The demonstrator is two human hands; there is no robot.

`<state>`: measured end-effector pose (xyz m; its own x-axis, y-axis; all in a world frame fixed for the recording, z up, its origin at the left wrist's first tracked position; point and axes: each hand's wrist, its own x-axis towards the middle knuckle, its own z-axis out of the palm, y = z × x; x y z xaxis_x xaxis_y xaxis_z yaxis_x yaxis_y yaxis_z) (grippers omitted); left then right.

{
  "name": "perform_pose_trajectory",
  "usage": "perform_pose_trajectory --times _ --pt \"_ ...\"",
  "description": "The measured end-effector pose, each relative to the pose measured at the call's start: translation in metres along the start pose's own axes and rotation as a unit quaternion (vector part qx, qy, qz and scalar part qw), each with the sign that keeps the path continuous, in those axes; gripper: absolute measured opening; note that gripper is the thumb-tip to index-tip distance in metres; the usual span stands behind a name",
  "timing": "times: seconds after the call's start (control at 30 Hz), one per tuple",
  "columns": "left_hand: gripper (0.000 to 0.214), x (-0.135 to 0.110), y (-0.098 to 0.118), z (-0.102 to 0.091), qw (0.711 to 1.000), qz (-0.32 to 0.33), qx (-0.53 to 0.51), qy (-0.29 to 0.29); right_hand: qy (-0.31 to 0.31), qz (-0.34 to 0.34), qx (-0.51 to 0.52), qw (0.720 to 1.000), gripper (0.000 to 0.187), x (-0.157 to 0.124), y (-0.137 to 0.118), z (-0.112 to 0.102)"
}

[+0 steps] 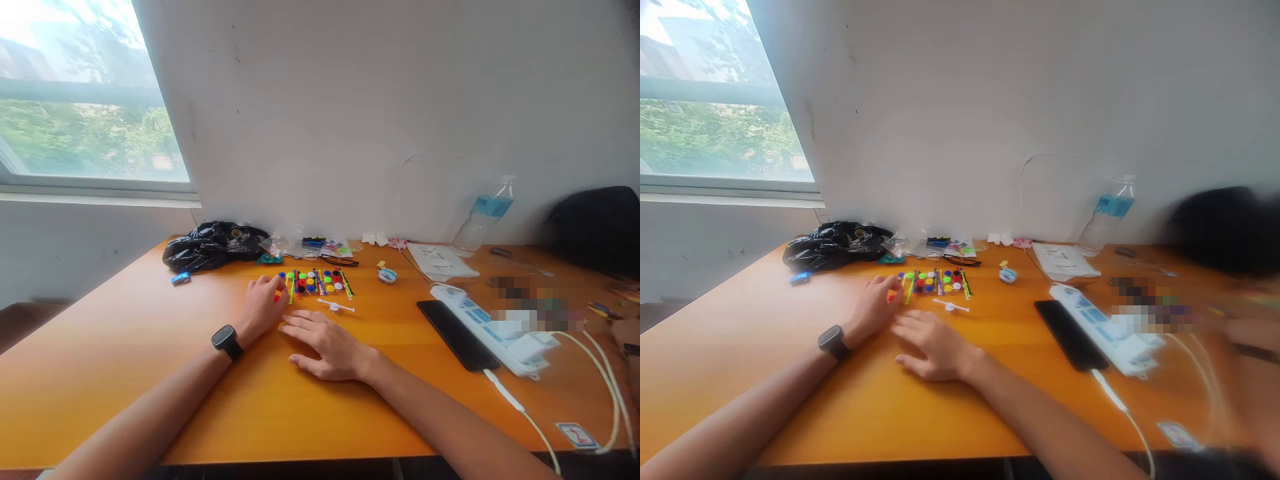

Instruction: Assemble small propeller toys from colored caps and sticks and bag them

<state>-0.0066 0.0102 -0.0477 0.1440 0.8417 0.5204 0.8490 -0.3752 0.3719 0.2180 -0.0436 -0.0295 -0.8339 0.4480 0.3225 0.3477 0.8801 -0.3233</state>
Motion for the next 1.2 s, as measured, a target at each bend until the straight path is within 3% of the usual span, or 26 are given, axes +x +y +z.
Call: perform_pose_trajectory --times 0.2,0.33,0.5,0.7,0.83,1.07,1.13,1.2 --pt "0.009 0.000 -0.001 0.004 0.999 -0.017 -0.042 0.030 -0.004 0.013 0.017 1.000 0.058 -0.004 0.009 -0.005" --pt "0.003 0.000 0.000 0.004 0.994 -0.014 -0.083 0.065 -0.012 -0.017 0.027 0.999 0.063 -0.002 0.004 -0.002" --pt "0.018 0.000 0.000 0.004 0.986 -0.019 -0.142 0.084 0.013 -0.003 0.016 1.000 0.040 -0.002 0.005 -0.006" --pt "0.017 -0.002 0.008 0.002 0.985 0.048 -0.159 0.040 0.070 0.065 -0.004 0.995 0.012 -0.010 0.028 -0.020" --pt "0.018 -0.004 0.014 0.001 0.981 0.093 -0.170 0.006 0.153 0.110 -0.016 0.982 0.016 -0.012 0.049 -0.024" --pt "0.011 -0.009 0.022 -0.003 0.974 0.108 -0.194 -0.035 0.119 0.250 -0.120 0.953 0.014 -0.017 0.065 -0.028" --pt "0.012 -0.012 0.027 -0.004 0.971 0.120 -0.203 -0.047 0.140 0.273 -0.148 0.940 0.013 -0.017 0.064 -0.032" --pt "0.013 -0.014 0.034 -0.004 0.966 0.130 -0.217 -0.059 0.178 0.253 -0.135 0.941 0.012 -0.017 0.061 -0.036"
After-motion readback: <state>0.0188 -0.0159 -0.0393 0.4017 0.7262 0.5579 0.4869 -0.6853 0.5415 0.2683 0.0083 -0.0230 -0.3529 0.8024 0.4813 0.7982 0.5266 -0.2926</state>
